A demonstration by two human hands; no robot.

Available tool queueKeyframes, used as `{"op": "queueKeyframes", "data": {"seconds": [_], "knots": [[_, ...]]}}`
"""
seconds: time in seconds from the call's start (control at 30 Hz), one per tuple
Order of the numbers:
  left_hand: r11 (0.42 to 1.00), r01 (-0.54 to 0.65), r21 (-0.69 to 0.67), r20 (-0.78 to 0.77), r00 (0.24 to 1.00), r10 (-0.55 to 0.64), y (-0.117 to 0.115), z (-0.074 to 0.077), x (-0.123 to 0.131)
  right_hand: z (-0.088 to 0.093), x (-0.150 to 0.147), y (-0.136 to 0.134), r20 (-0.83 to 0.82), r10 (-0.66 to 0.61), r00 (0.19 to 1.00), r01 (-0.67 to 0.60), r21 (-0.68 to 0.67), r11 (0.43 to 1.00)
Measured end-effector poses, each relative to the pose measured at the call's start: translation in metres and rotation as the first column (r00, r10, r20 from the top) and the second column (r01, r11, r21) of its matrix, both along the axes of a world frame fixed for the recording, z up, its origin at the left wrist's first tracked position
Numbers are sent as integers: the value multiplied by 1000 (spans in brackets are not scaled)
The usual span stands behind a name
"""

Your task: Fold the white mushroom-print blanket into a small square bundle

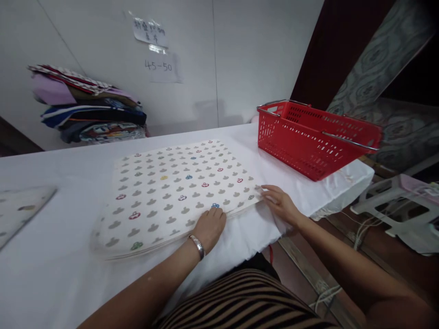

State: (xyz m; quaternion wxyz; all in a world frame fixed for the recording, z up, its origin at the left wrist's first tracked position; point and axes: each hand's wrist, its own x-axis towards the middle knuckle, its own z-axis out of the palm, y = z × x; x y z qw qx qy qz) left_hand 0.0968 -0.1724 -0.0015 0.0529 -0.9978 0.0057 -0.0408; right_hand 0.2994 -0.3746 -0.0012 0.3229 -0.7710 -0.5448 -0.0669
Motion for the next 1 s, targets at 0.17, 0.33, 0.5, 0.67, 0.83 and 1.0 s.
{"op": "queueKeyframes", "data": {"seconds": [0.17, 0.33, 0.5, 0.67, 0.83, 1.0], "knots": [[1000, -4, -23, 19, 1000, 4, 2, -2, -1, -2, 4, -4, -8, -181, 984, 177, -164, 970], [999, -13, -41, 36, 999, 14, 3, -3, -2, 1, -4, 5, 32, -264, 964, 260, -325, 909], [1000, 12, -27, 71, 997, -10, 5, -7, 0, 2, -7, 12, 114, -298, 948, 319, -401, 859], [999, 46, -8, 63, 997, -45, 6, -8, 4, 14, -1, 19, 178, -293, 939, 343, -459, 820], [997, 71, -10, 46, 996, -70, 3, -4, 6, 23, 9, 24, 179, -279, 943, 328, -621, 712], [998, 45, -42, 28, 999, -43, 0, -1, 8, 19, 11, 24, 174, -281, 944, 325, -641, 696]]}}
